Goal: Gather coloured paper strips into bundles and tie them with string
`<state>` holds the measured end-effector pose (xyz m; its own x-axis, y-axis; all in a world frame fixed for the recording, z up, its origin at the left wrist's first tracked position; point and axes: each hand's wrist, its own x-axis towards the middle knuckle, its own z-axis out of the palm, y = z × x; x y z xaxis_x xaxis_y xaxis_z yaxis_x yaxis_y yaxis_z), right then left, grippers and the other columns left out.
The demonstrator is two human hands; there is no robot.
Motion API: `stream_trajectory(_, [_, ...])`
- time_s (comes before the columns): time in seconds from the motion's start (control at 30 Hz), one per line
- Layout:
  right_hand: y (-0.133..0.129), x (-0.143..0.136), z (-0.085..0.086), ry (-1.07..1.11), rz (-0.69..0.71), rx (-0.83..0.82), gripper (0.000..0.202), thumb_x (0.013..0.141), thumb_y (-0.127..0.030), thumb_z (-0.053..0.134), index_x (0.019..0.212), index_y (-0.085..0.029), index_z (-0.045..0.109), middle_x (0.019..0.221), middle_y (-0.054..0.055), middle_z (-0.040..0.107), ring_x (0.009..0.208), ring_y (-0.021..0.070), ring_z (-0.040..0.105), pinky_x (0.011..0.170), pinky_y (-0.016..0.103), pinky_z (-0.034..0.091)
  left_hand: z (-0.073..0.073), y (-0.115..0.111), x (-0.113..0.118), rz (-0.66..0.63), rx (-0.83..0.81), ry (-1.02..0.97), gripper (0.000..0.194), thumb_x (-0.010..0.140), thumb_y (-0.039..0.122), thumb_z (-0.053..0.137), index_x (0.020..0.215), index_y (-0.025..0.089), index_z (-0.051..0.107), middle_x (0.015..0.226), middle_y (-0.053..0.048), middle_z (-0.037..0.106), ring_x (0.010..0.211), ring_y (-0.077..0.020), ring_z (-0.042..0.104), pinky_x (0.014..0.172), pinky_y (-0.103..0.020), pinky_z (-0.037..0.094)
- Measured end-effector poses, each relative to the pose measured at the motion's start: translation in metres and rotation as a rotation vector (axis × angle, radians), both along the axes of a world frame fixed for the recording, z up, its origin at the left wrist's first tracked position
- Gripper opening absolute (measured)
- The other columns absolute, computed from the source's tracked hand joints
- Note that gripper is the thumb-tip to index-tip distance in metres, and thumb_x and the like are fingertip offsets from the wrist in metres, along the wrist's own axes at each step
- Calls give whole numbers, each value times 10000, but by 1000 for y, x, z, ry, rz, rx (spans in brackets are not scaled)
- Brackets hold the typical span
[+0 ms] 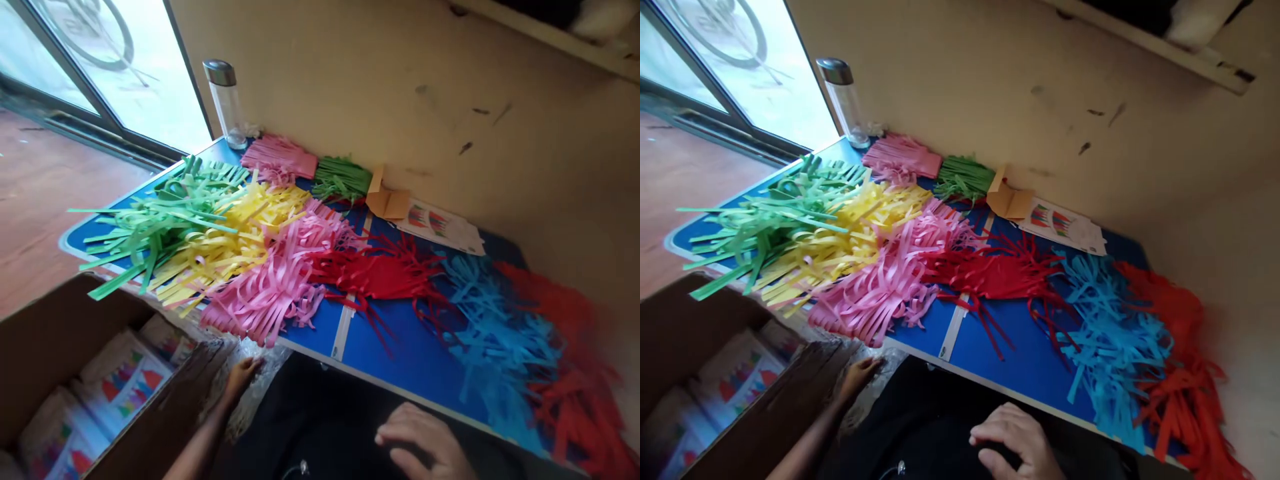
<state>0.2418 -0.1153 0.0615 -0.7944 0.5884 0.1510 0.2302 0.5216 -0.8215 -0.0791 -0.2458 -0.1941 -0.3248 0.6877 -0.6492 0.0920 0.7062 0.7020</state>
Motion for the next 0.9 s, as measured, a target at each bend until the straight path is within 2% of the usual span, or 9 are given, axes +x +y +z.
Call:
stream_trajectory(0.1, [-5, -25, -12, 1, 93, -101, 134, 958, -318, 592, 1013, -267, 703, 821, 8, 749, 756, 152, 700, 761, 237, 536, 62, -31, -15, -79, 92, -102, 479, 826, 603, 612, 811, 132, 692, 743, -25, 657, 718, -194, 631, 689, -333, 532])
stream_trajectory(0.17, [-7, -51, -19, -16, 147, -167, 140, 936, -262, 605, 1026, -236, 710, 869, 22, 749, 795, 155, 700, 797, 242, 525, 112, -51, -20, -154, 219, -153, 513, 745, 668, 648, 725, 160, 721, 786, -44, 694, 791, -227, 638, 774, -334, 518])
stream_trajectory(0.23, [-8, -82, -28, -71, 215, -215, 244, 876, -228, 661, 1117, -206, 697, 1030, 54, 739, 855, 169, 698, 841, 254, 523, 160, -64, -18, -233, 415, -148, 475, 811, 622, 599, 720, 179, 744, 794, -67, 710, 773, -227, 635, 764, -327, 505])
stream_trajectory(0.3, [-11, -114, -38, -150, 330, -215, 440, 809, -203, 713, 1242, -172, 644, 1226, 102, 675, 977, 202, 683, 910, 277, 512, 197, -70, -12, -194, 535, -138, 423, 828, 582, 607, 705, 206, 757, 756, -64, 719, 727, -216, 641, 723, -308, 509])
stream_trajectory(0.37, [-14, -139, -49, -246, 458, -169, 454, 795, -168, 705, 1244, -138, 647, 1267, 133, 653, 1078, 239, 653, 956, 300, 489, 220, -73, -5, -126, 619, -129, 388, 808, 571, 640, 663, 233, 761, 713, -53, 722, 693, -209, 649, 688, -291, 520])
stream_trajectory(0.43, [-17, -151, -59, -324, 531, -151, 284, 823, -134, 657, 1099, -127, 724, 1122, 120, 720, 1038, 242, 669, 916, 288, 494, 232, -75, -2, -72, 651, -109, 372, 779, 574, 669, 628, 247, 762, 689, -50, 724, 679, -209, 653, 674, -285, 532])
stream_trajectory(0.5, [-17, -149, -63, -335, 522, -233, 185, 851, -121, 616, 956, -137, 768, 918, 76, 759, 854, 194, 699, 794, 239, 503, 239, -77, -1, 15, 624, -75, 365, 734, 586, 701, 616, 247, 766, 669, -53, 724, 649, -205, 644, 634, -276, 537])
stream_trajectory(0.7, [1, -96, -46, -224, 371, -612, 167, 824, -242, 666, 870, -145, 794, 692, 15, 714, 615, 123, 617, 589, 185, 434, 249, -75, -4, 375, 478, -157, 408, 530, 612, 823, 583, 214, 756, 535, -38, 671, 497, -150, 570, 477, -234, 494])
stream_trajectory(0.9, [24, -48, -24, -241, 269, -459, 164, 813, -261, 662, 830, -165, 794, 792, 37, 741, 738, 156, 653, 683, 214, 458, 248, -88, -16, 652, 284, -173, 454, 349, 525, 908, 656, 230, 748, 598, -2, 721, 519, -150, 606, 466, -218, 508])
